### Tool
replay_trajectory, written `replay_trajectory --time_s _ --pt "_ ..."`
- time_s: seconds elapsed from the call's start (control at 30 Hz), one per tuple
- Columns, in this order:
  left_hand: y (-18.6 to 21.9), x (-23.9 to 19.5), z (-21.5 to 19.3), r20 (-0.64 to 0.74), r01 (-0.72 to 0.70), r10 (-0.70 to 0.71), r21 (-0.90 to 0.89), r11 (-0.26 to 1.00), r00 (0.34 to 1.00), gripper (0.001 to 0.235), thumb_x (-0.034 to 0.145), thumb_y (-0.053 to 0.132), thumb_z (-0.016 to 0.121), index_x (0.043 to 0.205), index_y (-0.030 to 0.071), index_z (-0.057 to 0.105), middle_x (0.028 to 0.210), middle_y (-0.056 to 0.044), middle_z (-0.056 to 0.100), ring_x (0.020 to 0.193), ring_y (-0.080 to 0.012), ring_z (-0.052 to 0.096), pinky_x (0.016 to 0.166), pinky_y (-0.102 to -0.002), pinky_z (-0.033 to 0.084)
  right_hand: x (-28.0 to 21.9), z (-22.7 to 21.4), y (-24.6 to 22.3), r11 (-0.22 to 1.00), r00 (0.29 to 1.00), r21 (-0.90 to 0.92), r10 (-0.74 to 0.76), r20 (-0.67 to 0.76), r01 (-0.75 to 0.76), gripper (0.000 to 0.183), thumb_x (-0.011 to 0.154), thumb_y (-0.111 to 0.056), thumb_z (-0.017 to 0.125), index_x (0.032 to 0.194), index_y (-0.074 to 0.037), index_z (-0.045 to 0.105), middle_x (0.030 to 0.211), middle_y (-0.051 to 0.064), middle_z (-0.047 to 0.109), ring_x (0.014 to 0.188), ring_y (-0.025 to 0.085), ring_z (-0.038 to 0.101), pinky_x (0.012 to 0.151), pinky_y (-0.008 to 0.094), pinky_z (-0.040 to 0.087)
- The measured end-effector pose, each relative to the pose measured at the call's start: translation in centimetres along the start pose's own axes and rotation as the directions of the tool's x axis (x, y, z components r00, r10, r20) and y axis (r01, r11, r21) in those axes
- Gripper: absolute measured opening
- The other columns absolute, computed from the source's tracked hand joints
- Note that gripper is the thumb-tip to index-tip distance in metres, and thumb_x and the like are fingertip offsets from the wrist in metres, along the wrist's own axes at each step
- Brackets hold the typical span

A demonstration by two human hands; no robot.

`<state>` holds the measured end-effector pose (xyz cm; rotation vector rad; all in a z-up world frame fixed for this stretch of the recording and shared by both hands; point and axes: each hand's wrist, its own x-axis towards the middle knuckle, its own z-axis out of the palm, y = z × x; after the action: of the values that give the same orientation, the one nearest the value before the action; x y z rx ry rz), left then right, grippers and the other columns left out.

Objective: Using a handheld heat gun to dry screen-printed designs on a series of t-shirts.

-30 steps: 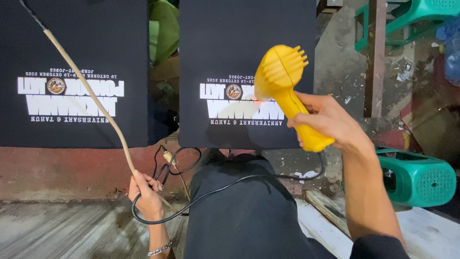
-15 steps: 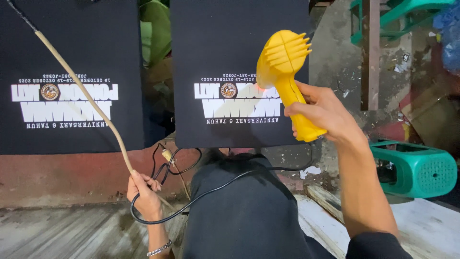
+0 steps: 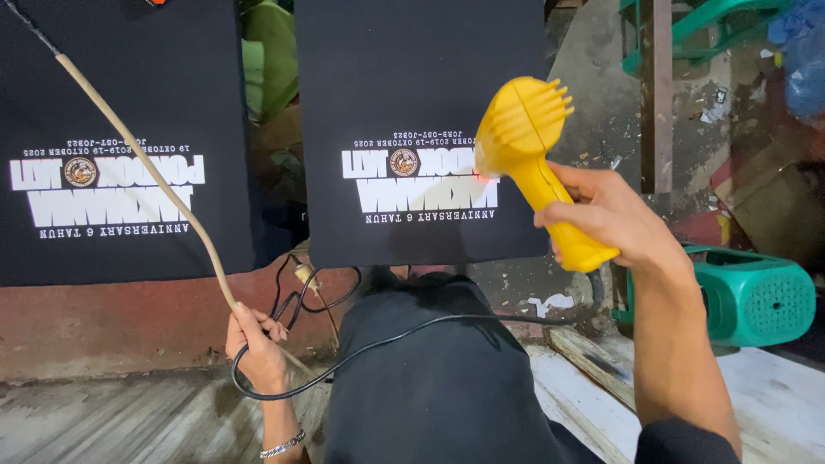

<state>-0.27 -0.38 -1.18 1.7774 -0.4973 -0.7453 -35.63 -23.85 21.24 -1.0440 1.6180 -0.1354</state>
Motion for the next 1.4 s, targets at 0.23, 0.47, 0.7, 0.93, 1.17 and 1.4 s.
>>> replay_trajectory --time_s 0.23,0.47,0.7,0.93,1.17,1.4 --pt "-1.0 0.3 -0.2 0.017 -0.007 0.007 0.022 1.0 1.0 0.044 0.118 0.036 0.041 0.086 0.007 0.054 0.055 -0.002 0.043 0.047 -0.013 0.046 0.05 -0.03 0.047 0.8 0.6 -0.4 0.999 0.998 0.018 -0.034 -0.047 0.035 0.03 0.079 -0.012 0.066 0.109 -0.005 0.066 0.08 0.013 0.06 0.052 0.029 0.061 0.051 0.04 0.053" --pt "-0.8 0.2 -0.3 -0.009 0.021 -0.021 0.031 0.999 1.0 0.043 0.119 0.035 0.041 0.086 0.008 0.051 0.055 -0.003 0.04 0.048 -0.0136 0.045 0.051 -0.031 0.046 0.5 0.2 -0.4 1.0 0.999 0.018 0.014 -0.047 -0.014 0.04 0.079 -0.009 0.067 0.119 -0.004 0.07 0.082 0.015 0.061 0.052 0.029 0.061 0.051 0.039 0.052" --pt "-0.7 0.6 -0.5 0.009 0.004 -0.004 0.037 0.999 1.0 0.046 0.119 0.036 0.04 0.083 0.008 0.049 0.056 -0.002 0.04 0.049 -0.0143 0.044 0.052 -0.032 0.047 -0.5 -0.9 0.1 0.997 0.995 0.011 0.08 -0.057 -0.08 0.042 0.08 -0.008 0.066 0.121 -0.004 0.071 0.083 0.017 0.062 0.054 0.031 0.06 0.054 0.04 0.05" --pt "-1.1 0.6 -0.4 0.031 0.012 -0.013 0.025 1.0 0.999 0.046 0.119 0.035 0.041 0.08 0.01 0.042 0.062 -0.003 0.037 0.051 -0.0154 0.044 0.052 -0.032 0.045 0.3 -0.9 1.0 0.997 0.993 0.069 -0.027 -0.114 0.034 0.03 0.079 -0.011 0.064 0.108 -0.003 0.067 0.079 0.014 0.062 0.053 0.028 0.061 0.054 0.039 0.054" --pt "-0.1 0.1 -0.1 0.034 -0.013 0.011 0.074 0.997 0.999 0.052 0.119 0.037 0.04 0.074 0.01 0.042 0.057 -0.004 0.041 0.052 -0.0171 0.047 0.055 -0.034 0.051 -0.3 -1.6 0.8 0.999 0.993 -0.014 0.04 -0.109 -0.041 0.032 0.079 -0.011 0.066 0.109 -0.001 0.071 0.084 0.017 0.068 0.053 0.03 0.061 0.053 0.039 0.051" --pt "-0.7 -0.5 -1.1 0.001 0.006 -0.007 0.15 0.989 1.0 0.059 0.12 0.042 0.041 0.071 0.01 0.047 0.062 -0.006 0.049 0.061 -0.0193 0.055 0.067 -0.037 0.053 -0.1 -2.3 1.2 1.0 0.994 0.009 0.013 -0.112 -0.012 0.044 0.08 -0.009 0.065 0.124 -0.004 0.069 0.087 0.016 0.066 0.052 0.029 0.061 0.051 0.039 0.052"
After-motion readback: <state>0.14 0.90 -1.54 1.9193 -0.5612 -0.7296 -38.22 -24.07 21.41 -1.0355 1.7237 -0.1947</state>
